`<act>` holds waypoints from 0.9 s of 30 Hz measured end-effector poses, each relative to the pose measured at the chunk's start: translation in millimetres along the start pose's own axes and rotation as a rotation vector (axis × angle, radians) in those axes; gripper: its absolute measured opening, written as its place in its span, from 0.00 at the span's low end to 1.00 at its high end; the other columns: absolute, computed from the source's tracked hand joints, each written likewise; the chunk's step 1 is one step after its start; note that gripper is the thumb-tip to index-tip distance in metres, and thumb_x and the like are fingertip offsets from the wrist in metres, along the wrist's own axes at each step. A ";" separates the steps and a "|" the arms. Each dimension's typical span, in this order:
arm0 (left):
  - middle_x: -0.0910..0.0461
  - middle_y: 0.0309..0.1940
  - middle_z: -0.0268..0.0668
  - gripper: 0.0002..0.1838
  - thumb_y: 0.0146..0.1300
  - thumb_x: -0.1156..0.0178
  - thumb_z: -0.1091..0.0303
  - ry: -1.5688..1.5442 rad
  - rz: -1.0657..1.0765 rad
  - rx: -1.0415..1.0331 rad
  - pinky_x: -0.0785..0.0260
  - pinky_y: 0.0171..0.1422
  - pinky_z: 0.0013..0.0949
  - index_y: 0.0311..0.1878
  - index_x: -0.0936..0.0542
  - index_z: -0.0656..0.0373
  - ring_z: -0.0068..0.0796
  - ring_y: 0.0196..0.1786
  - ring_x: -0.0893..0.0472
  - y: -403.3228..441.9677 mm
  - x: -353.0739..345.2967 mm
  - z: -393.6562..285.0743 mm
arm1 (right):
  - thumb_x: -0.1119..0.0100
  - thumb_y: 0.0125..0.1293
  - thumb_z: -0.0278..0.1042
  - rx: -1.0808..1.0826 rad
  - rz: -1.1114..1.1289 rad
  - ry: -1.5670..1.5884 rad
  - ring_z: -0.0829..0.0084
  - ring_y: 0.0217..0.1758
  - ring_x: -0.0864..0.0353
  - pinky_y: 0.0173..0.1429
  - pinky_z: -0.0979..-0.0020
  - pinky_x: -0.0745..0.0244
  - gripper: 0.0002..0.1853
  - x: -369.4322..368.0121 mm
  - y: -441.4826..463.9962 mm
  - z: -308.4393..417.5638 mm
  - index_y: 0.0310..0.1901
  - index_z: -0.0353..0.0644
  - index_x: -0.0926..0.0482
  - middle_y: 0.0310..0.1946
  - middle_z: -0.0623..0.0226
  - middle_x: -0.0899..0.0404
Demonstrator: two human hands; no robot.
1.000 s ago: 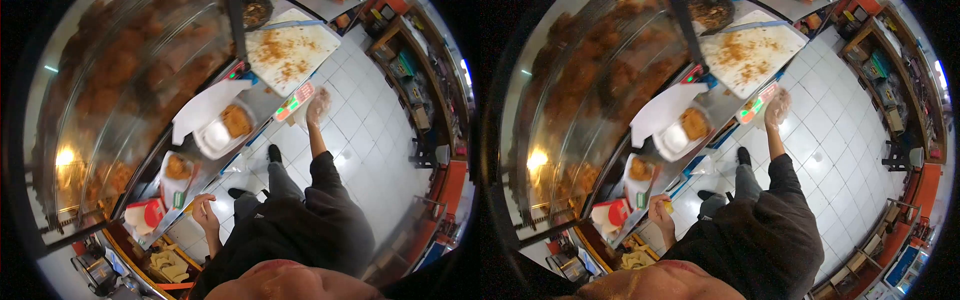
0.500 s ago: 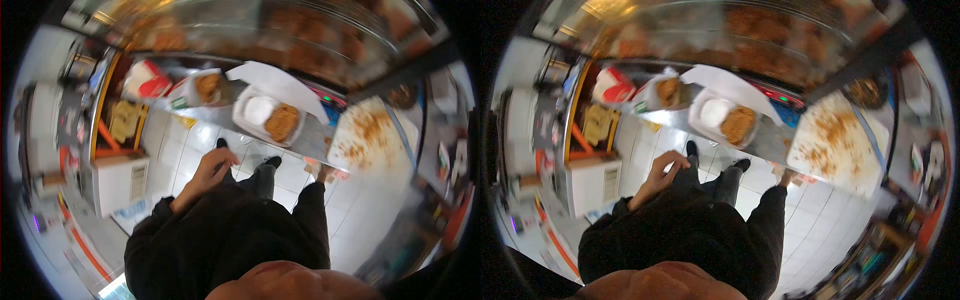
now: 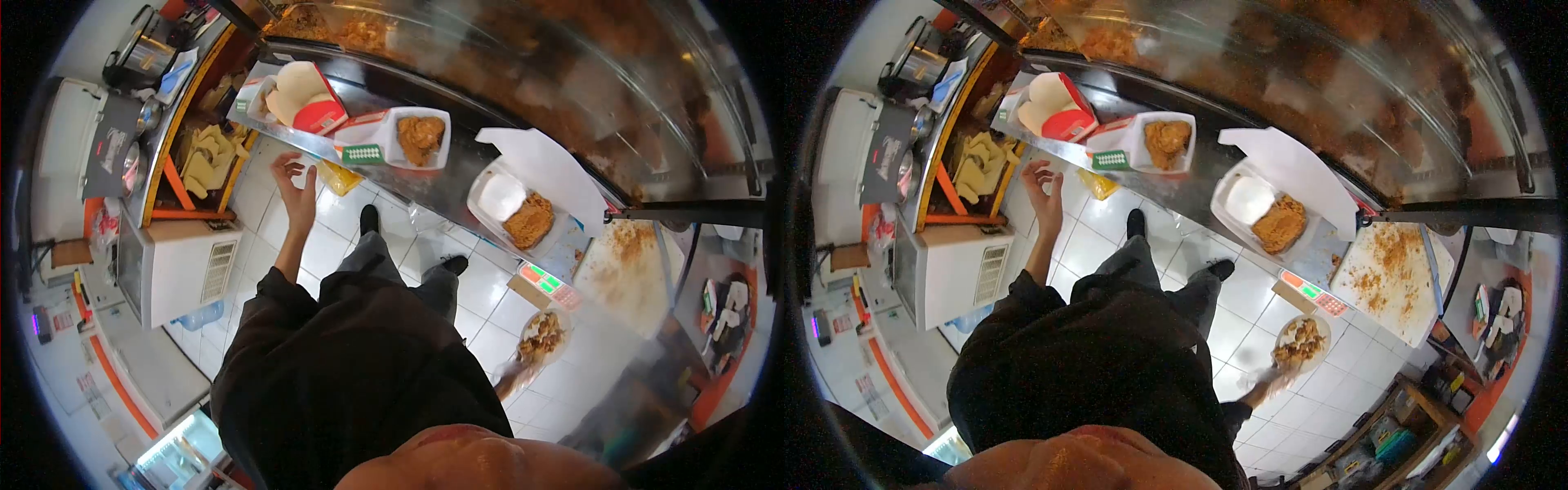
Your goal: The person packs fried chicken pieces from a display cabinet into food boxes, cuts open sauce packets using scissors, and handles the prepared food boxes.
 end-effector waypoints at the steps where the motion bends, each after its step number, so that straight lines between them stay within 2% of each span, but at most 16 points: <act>1: 0.37 0.55 0.40 0.35 0.52 0.35 0.72 -0.057 0.108 0.074 0.39 0.59 0.34 0.61 0.43 0.57 0.32 0.52 0.32 17.8 1.3 37.8 | 0.43 0.62 0.32 0.017 -0.027 0.041 0.64 0.55 0.29 0.57 0.65 0.33 0.23 5.9 -18.2 24.7 0.57 0.39 0.36 0.54 0.57 0.30; 2: 0.37 0.55 0.40 0.35 0.52 0.35 0.72 -0.077 0.113 0.064 0.39 0.59 0.34 0.61 0.43 0.57 0.32 0.52 0.32 35.7 -1.8 52.5 | 0.43 0.62 0.32 0.034 -0.036 0.078 0.65 0.55 0.29 0.57 0.66 0.33 0.23 5.1 -34.6 48.7 0.57 0.39 0.36 0.54 0.57 0.30; 4: 0.43 0.63 0.42 0.48 0.47 0.30 0.69 -0.176 0.183 -0.067 0.44 0.66 0.35 0.67 0.52 0.57 0.35 0.61 0.35 68.5 -10.4 64.7 | 0.42 0.62 0.32 0.073 -0.055 0.150 0.65 0.55 0.29 0.57 0.66 0.33 0.23 -2.3 -71.7 99.5 0.57 0.39 0.36 0.54 0.58 0.30; 5: 0.50 0.67 0.45 0.59 0.41 0.26 0.67 -0.287 0.267 -0.052 0.48 0.70 0.38 0.69 0.60 0.57 0.39 0.67 0.41 83.1 -21.7 77.4 | 0.42 0.62 0.31 0.098 -0.045 0.181 0.66 0.55 0.29 0.57 0.66 0.33 0.23 -12.8 -89.4 125.7 0.57 0.39 0.36 0.54 0.58 0.30; 9: 0.48 0.65 0.47 0.60 0.39 0.24 0.67 -0.381 0.414 0.024 0.44 0.68 0.40 0.68 0.59 0.60 0.41 0.67 0.40 111.2 -51.1 121.8 | 0.42 0.62 0.31 0.194 0.048 0.292 0.67 0.54 0.30 0.57 0.67 0.33 0.23 -66.4 -155.5 214.3 0.57 0.39 0.37 0.53 0.59 0.30; 12: 0.45 0.63 0.51 0.60 0.36 0.23 0.66 -0.393 0.629 -0.001 0.43 0.67 0.41 0.66 0.58 0.63 0.44 0.66 0.38 108.9 -87.7 147.8 | 0.41 0.62 0.30 0.251 0.193 0.384 0.68 0.54 0.30 0.57 0.68 0.33 0.23 -134.3 -200.3 274.9 0.56 0.39 0.37 0.53 0.59 0.30; 18: 0.42 0.61 0.53 0.61 0.31 0.23 0.66 -0.289 0.417 -0.030 0.42 0.67 0.40 0.66 0.56 0.66 0.46 0.64 0.37 114.3 -48.2 116.5 | 0.40 0.61 0.30 0.311 0.630 0.523 0.70 0.54 0.30 0.57 0.69 0.33 0.23 -294.3 -291.8 382.9 0.56 0.39 0.37 0.53 0.61 0.30; 20: 0.41 0.60 0.53 0.61 0.30 0.24 0.66 -0.272 0.423 -0.008 0.43 0.67 0.39 0.66 0.54 0.67 0.47 0.63 0.37 115.1 -30.8 108.3 | 0.40 0.61 0.29 0.331 0.763 0.552 0.71 0.54 0.30 0.56 0.70 0.33 0.23 -336.8 -320.0 411.3 0.56 0.39 0.37 0.53 0.61 0.30; 22: 0.39 0.58 0.52 0.60 0.29 0.23 0.65 -0.158 0.419 -0.058 0.42 0.66 0.39 0.65 0.51 0.69 0.48 0.61 0.35 113.6 -19.0 105.1 | 0.40 0.61 0.29 0.358 0.869 0.570 0.72 0.54 0.30 0.56 0.70 0.33 0.23 -368.7 -343.4 437.2 0.56 0.39 0.37 0.53 0.62 0.30; 27: 0.37 0.55 0.51 0.58 0.28 0.22 0.64 -0.157 0.390 -0.012 0.40 0.64 0.39 0.63 0.46 0.69 0.47 0.59 0.33 117.2 2.9 92.7 | 0.39 0.61 0.28 0.370 1.015 0.522 0.73 0.53 0.30 0.56 0.72 0.33 0.24 -416.9 -381.4 463.9 0.56 0.39 0.37 0.53 0.63 0.30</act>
Point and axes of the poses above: each hand's wrist, its own y-axis towards the middle knuckle, its own x-axis out of the back of the hand, z = x × y, the point moved 10 cm from there along y, towards the middle knuckle
